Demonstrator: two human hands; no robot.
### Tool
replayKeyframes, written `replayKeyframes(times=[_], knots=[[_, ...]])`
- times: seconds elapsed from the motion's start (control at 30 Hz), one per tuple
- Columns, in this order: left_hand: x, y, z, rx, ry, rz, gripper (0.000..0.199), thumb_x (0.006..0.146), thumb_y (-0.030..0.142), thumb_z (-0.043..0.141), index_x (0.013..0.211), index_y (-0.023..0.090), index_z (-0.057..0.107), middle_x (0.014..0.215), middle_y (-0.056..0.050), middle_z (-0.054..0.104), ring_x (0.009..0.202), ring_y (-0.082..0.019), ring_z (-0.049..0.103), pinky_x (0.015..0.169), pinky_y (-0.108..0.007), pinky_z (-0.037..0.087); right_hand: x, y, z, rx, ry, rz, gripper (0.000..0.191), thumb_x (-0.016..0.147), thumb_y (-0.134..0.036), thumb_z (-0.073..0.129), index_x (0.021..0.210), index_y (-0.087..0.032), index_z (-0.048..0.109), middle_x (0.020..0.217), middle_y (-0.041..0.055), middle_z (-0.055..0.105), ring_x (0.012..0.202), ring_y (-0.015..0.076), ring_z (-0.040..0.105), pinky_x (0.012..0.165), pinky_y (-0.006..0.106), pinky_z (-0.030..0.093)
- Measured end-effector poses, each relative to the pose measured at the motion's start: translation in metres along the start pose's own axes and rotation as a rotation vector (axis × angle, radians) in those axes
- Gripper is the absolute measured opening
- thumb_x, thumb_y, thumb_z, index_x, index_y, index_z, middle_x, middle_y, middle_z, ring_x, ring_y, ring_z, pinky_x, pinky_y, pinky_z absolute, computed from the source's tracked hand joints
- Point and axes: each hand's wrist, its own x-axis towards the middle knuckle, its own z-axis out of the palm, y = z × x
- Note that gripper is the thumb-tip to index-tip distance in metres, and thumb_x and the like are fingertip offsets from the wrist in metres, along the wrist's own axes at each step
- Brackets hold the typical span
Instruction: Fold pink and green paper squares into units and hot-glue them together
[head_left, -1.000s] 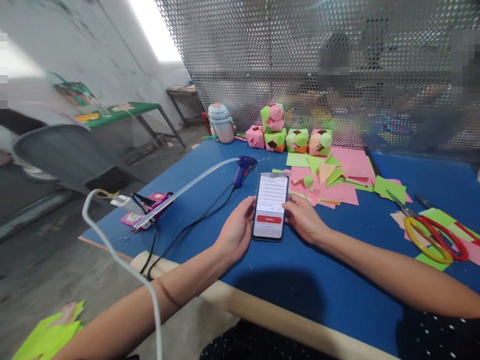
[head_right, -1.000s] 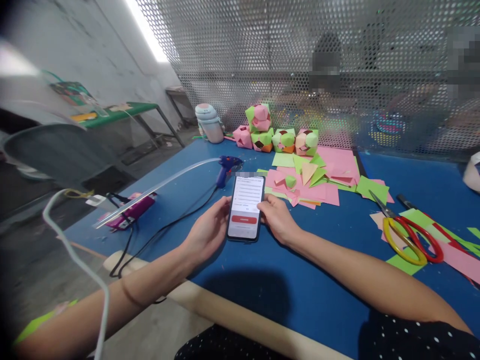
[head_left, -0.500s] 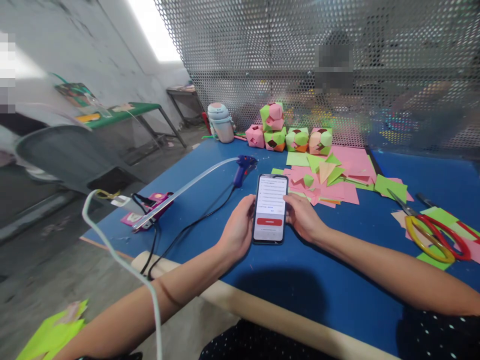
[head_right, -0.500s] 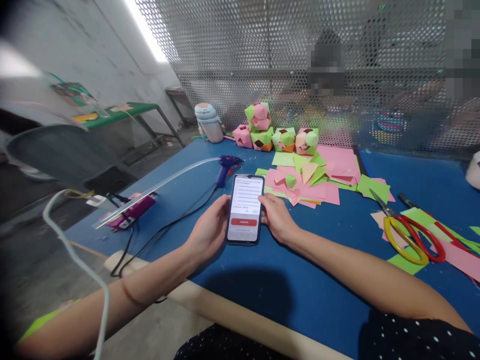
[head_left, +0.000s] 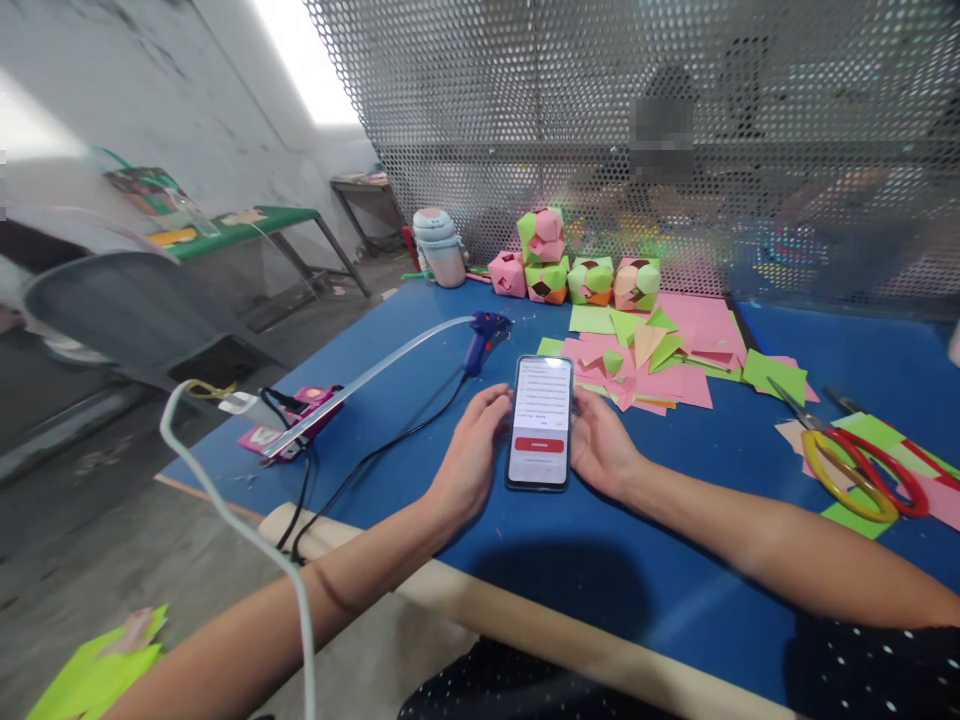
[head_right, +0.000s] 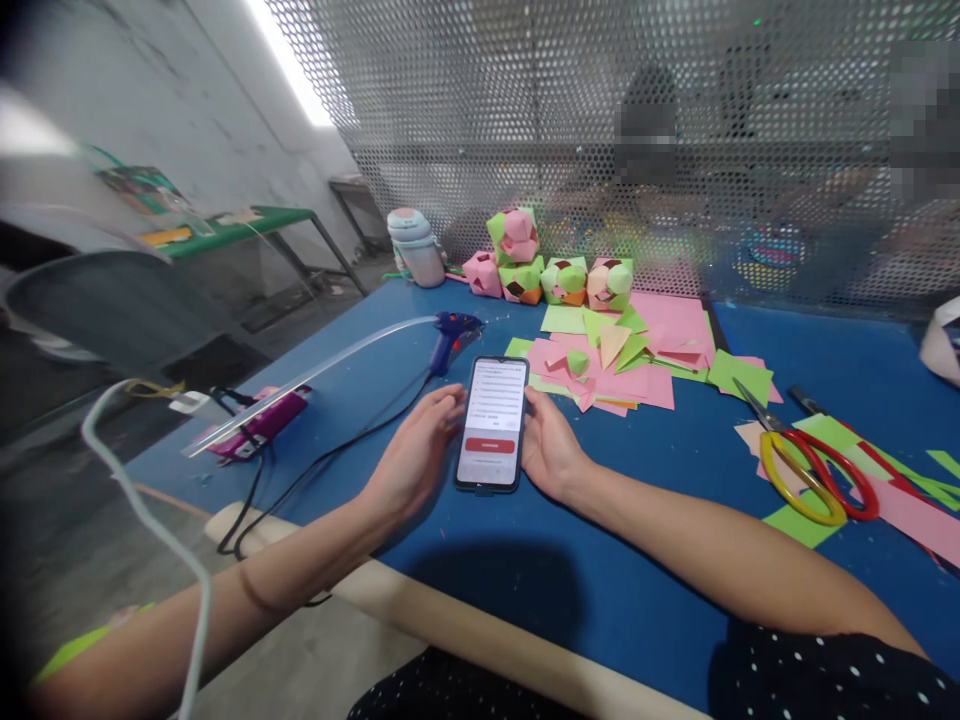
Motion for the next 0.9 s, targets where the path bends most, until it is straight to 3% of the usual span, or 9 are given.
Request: replayKeyframes(times=[0.07, 0.2, 0.27, 0.33, 0.4, 0.53, 0.6, 0.8, 0.9], knots=[[-0.006, 0.012, -0.005, 0.210, 0.051, 0.219, 0.025, 0.086, 0.032, 0.055, 0.110, 0.023, 0.060, 0.119, -0.005, 0.059, 0.113, -0.019, 0.052, 0.091, -0.030, 0.044, -0.001, -0.002, -0.001, 0.014, 0.008, 0.005, 0.027, 0.089, -0.037, 0.050, 0.107, -0.021, 0.062, 0.090, 0.0017, 0.070, 0.086, 0.0193, 0.066, 0.082, 0.036, 0.053], [-0.027, 0.050, -0.010, 0.528, -0.090, 0.720, 0.020, 0.091, 0.022, 0.047, 0.101, 0.021, 0.064, 0.099, -0.004, 0.065, 0.096, -0.018, 0.059, 0.088, -0.034, 0.047, -0.004, -0.005, 0.001, 0.023, 0.065, 0.030, 0.025, 0.090, -0.035, 0.049, 0.104, -0.019, 0.062, 0.089, 0.0021, 0.070, 0.084, 0.0183, 0.066, 0.082, 0.035, 0.053], [-0.036, 0.066, -0.011, 0.556, -0.155, 0.995, 0.023, 0.088, 0.018, 0.049, 0.106, 0.021, 0.063, 0.098, -0.005, 0.065, 0.095, -0.020, 0.060, 0.086, -0.038, 0.049, -0.005, -0.006, 0.001, 0.012, 0.082, 0.042, 0.024, 0.090, -0.035, 0.049, 0.103, -0.019, 0.062, 0.090, 0.0020, 0.070, 0.083, 0.0177, 0.066, 0.081, 0.034, 0.054], [-0.040, 0.074, -0.012, 0.579, -0.192, 1.134, 0.025, 0.087, 0.016, 0.049, 0.108, 0.021, 0.063, 0.097, -0.006, 0.066, 0.094, -0.021, 0.061, 0.084, -0.040, 0.050, -0.005, -0.007, 0.001, -0.008, 0.081, 0.050, 0.024, 0.090, -0.035, 0.050, 0.104, -0.020, 0.062, 0.092, 0.0020, 0.070, 0.084, 0.0172, 0.066, 0.080, 0.033, 0.054], [-0.040, 0.075, -0.014, 0.641, -0.198, 1.133, 0.025, 0.087, 0.015, 0.050, 0.108, 0.022, 0.062, 0.097, -0.006, 0.065, 0.094, -0.021, 0.061, 0.082, -0.040, 0.052, -0.004, -0.009, 0.001, -0.036, 0.080, 0.059, 0.024, 0.091, -0.035, 0.049, 0.104, -0.020, 0.062, 0.093, 0.0020, 0.069, 0.084, 0.0163, 0.066, 0.079, 0.031, 0.054], [-0.032, 0.068, -0.024, 0.725, -0.156, 0.960, 0.024, 0.087, 0.010, 0.050, 0.106, 0.021, 0.062, 0.101, -0.006, 0.064, 0.096, -0.019, 0.060, 0.082, -0.036, 0.050, -0.001, -0.015, 0.007, -0.121, 0.150, 0.143, 0.026, 0.094, -0.035, 0.045, 0.102, -0.018, 0.062, 0.086, 0.0027, 0.069, 0.079, 0.0151, 0.066, 0.078, 0.030, 0.055], [-0.029, 0.065, -0.029, 0.720, -0.139, 0.938, 0.024, 0.086, 0.008, 0.051, 0.105, 0.019, 0.062, 0.101, -0.006, 0.064, 0.096, -0.018, 0.060, 0.083, -0.036, 0.049, 0.000, -0.018, 0.012, -0.165, 0.202, 0.197, 0.027, 0.094, -0.035, 0.043, 0.101, -0.017, 0.062, 0.083, 0.0031, 0.068, 0.075, 0.0153, 0.066, 0.077, 0.032, 0.055], [-0.032, 0.078, -0.045, 0.748, -0.034, 1.070, 0.026, 0.082, 0.003, 0.054, 0.103, 0.016, 0.062, 0.101, -0.006, 0.065, 0.095, -0.016, 0.060, 0.084, -0.035, 0.049, 0.003, -0.025, 0.026, -0.279, 0.192, 0.212, 0.029, 0.096, -0.031, 0.041, 0.111, -0.014, 0.059, 0.102, 0.0086, 0.067, 0.089, 0.0178, 0.065, 0.085, 0.036, 0.053], [-0.037, 0.087, -0.054, 0.779, -0.047, 1.103, 0.036, 0.077, 0.002, 0.056, 0.108, 0.019, 0.062, 0.105, -0.006, 0.064, 0.097, -0.019, 0.060, 0.084, -0.039, 0.049, -0.001, -0.033, 0.029, -0.351, 0.194, 0.259, 0.030, 0.097, -0.031, 0.041, 0.112, -0.013, 0.059, 0.106, 0.0102, 0.066, 0.094, 0.0202, 0.064, 0.089, 0.041, 0.051]])
